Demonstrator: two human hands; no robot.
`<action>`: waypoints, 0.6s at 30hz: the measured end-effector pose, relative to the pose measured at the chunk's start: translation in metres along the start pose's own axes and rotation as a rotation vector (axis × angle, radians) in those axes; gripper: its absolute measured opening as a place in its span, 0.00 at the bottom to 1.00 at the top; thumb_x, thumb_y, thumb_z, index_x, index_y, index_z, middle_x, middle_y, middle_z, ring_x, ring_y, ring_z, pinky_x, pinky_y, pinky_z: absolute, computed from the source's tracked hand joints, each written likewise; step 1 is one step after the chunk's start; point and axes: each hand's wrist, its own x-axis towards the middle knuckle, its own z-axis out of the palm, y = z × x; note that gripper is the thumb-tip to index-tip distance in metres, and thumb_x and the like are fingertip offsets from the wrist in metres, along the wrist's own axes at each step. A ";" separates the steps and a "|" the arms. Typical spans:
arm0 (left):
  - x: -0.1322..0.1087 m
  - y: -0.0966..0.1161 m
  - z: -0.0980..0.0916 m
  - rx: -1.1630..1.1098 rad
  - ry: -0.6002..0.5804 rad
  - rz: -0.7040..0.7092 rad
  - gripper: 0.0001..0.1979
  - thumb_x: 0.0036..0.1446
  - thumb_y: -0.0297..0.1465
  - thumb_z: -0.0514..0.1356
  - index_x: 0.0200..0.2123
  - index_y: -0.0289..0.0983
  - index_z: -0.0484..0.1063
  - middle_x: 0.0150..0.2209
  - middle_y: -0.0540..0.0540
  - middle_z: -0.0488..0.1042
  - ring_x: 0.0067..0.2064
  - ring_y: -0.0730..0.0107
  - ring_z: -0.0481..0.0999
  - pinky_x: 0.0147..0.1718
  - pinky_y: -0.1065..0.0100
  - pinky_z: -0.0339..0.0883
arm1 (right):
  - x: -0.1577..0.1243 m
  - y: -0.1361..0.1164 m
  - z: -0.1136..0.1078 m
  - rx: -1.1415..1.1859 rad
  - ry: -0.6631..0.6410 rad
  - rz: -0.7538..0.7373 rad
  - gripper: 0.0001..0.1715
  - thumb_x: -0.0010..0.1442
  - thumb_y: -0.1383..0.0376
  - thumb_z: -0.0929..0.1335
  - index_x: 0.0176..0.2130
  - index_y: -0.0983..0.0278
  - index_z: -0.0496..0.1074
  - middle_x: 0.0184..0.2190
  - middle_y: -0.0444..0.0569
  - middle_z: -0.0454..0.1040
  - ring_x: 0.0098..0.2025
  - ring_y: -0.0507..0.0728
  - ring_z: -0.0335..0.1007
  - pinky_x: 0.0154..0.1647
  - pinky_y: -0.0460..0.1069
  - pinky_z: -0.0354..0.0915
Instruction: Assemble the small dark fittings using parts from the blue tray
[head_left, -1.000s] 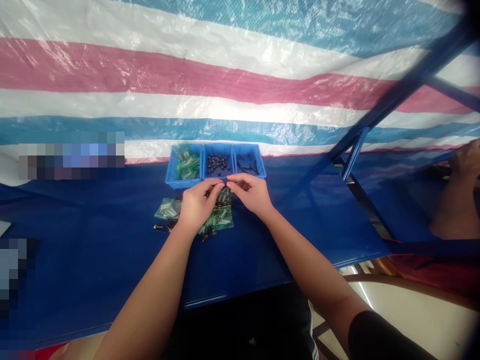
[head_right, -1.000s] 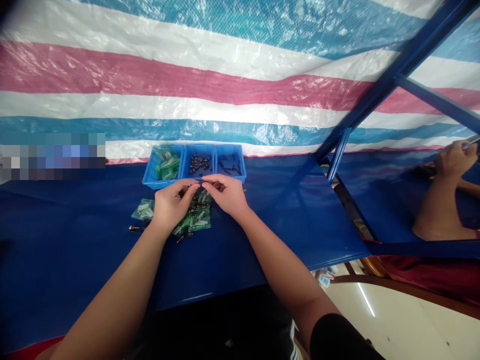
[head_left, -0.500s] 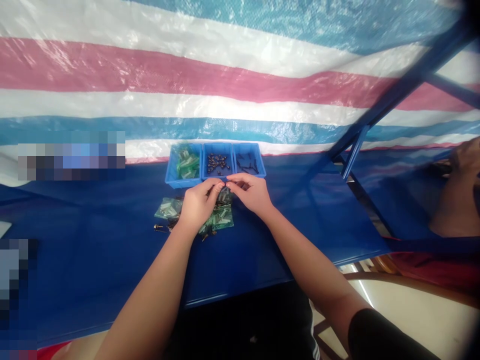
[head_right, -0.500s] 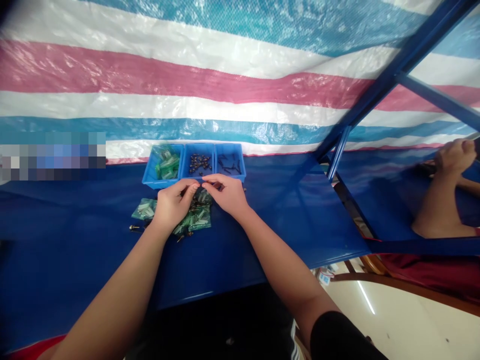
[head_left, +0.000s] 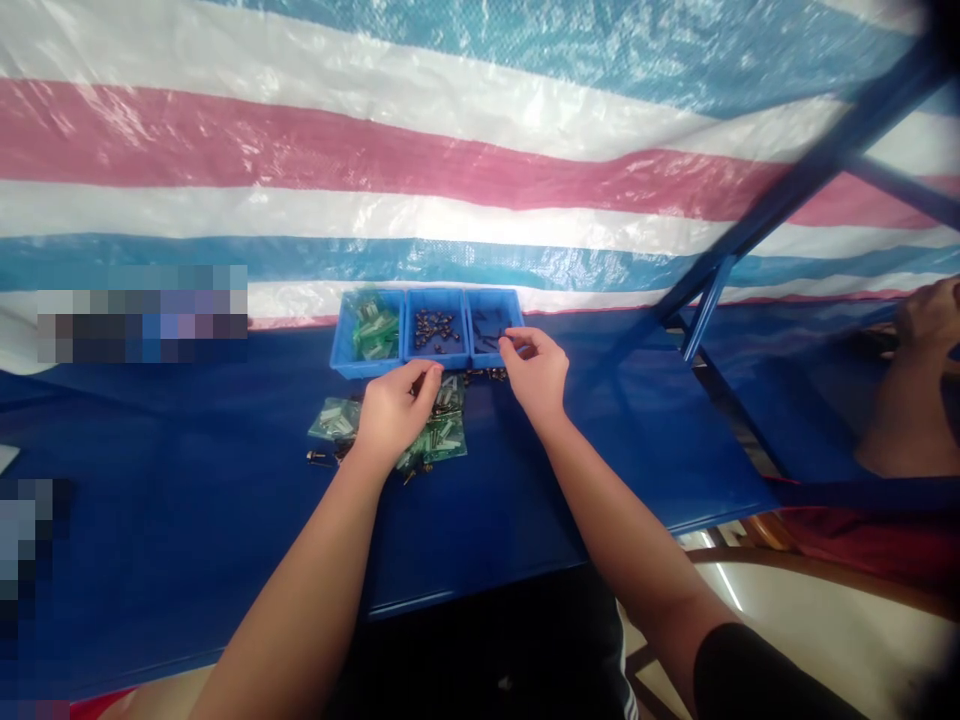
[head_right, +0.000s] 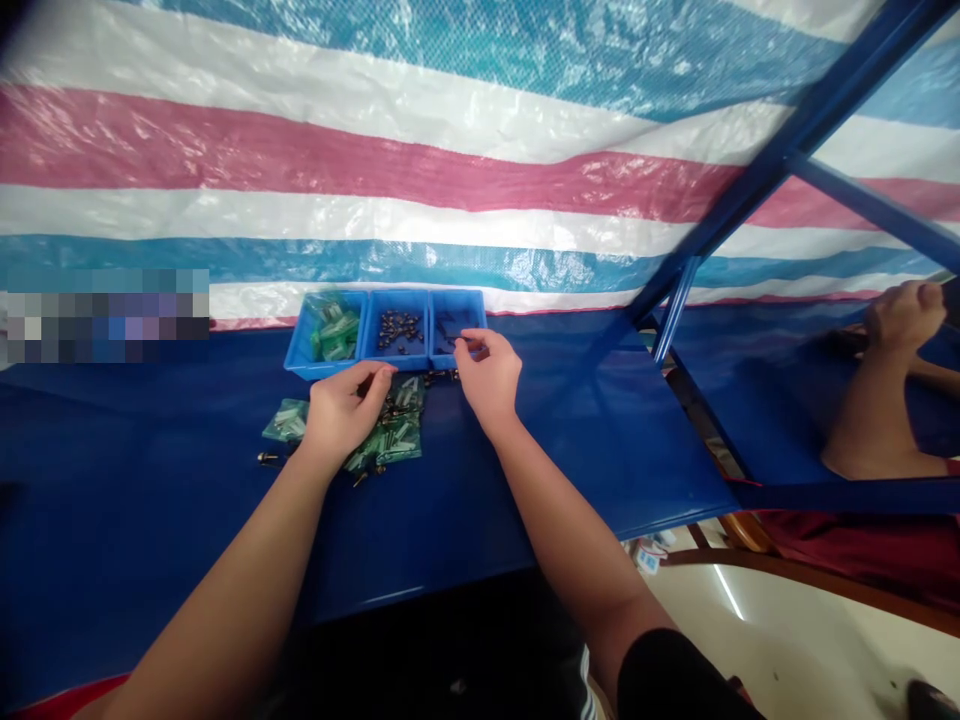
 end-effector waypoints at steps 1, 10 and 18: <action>0.000 0.000 0.000 0.000 0.001 0.001 0.17 0.67 0.41 0.55 0.40 0.38 0.80 0.29 0.47 0.79 0.29 0.69 0.75 0.30 0.69 0.63 | 0.000 0.000 0.000 -0.006 -0.012 0.022 0.13 0.58 0.59 0.70 0.40 0.62 0.79 0.31 0.48 0.78 0.30 0.54 0.69 0.41 0.52 0.70; 0.000 0.002 -0.001 -0.007 0.017 0.002 0.17 0.67 0.41 0.55 0.40 0.37 0.80 0.29 0.47 0.79 0.29 0.69 0.75 0.30 0.69 0.63 | -0.004 -0.005 -0.001 0.128 0.139 -0.058 0.21 0.62 0.52 0.67 0.47 0.61 0.77 0.39 0.51 0.79 0.33 0.55 0.72 0.39 0.52 0.71; 0.000 0.001 0.000 -0.004 -0.005 -0.003 0.16 0.66 0.40 0.55 0.40 0.38 0.80 0.27 0.48 0.77 0.26 0.70 0.72 0.28 0.69 0.62 | 0.001 0.003 0.000 0.150 -0.008 0.081 0.26 0.60 0.50 0.69 0.50 0.64 0.78 0.39 0.52 0.81 0.27 0.55 0.75 0.33 0.53 0.73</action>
